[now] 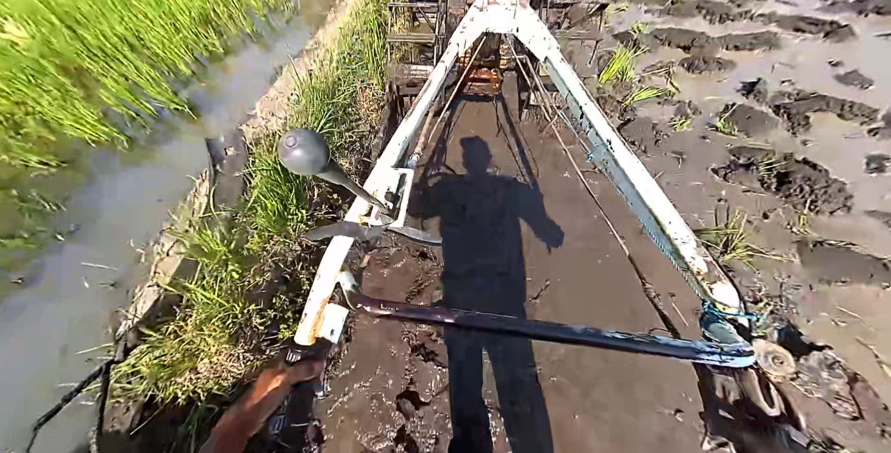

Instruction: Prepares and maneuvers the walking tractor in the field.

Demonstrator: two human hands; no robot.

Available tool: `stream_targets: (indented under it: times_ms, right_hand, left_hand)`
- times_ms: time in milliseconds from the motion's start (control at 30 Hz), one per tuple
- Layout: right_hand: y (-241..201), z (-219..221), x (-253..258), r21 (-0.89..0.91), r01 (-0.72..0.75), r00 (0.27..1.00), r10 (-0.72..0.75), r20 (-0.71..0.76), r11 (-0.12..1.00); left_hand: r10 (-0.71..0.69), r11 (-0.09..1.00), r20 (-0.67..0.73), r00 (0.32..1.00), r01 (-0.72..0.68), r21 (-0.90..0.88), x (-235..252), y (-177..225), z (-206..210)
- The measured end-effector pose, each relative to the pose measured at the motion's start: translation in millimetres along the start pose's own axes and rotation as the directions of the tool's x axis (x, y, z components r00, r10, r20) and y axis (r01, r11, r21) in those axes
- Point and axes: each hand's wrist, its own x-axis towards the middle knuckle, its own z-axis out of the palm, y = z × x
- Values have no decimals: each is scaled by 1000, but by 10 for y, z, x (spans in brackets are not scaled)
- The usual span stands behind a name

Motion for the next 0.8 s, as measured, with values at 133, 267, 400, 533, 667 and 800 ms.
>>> stream_targets:
  times_ms: [133,267,400,533,667,800]
  right_hand:
    - [-261,-538,736,8,-39,992,40,-120,999]
    - [-462,-1022,1681,34,16,989,-11,-148,999]
    - [-1066,-1040,2248,19,-3,994,5,-113,1000]
    - [-1542,-1181,2892,79,-5,999,8,-35,997]
    - [-1830,-1218,3540,117,-4,999,-1,39,993]
    - [-2450,-1302,4128,83,22,1000,-22,-10,996]
  left_hand:
    - [-64,996,33,997,66,-59,268,638,561]
    - [-58,995,59,997,63,-77,743,1195,773]
    - [-102,993,-5,995,102,-55,1297,1668,951]
    - [-38,999,-131,991,38,-10,1780,2158,1138]
    - [-19,996,-181,983,35,83,2297,2652,1310]
    - [-92,995,-190,977,100,30,2846,3328,1469]
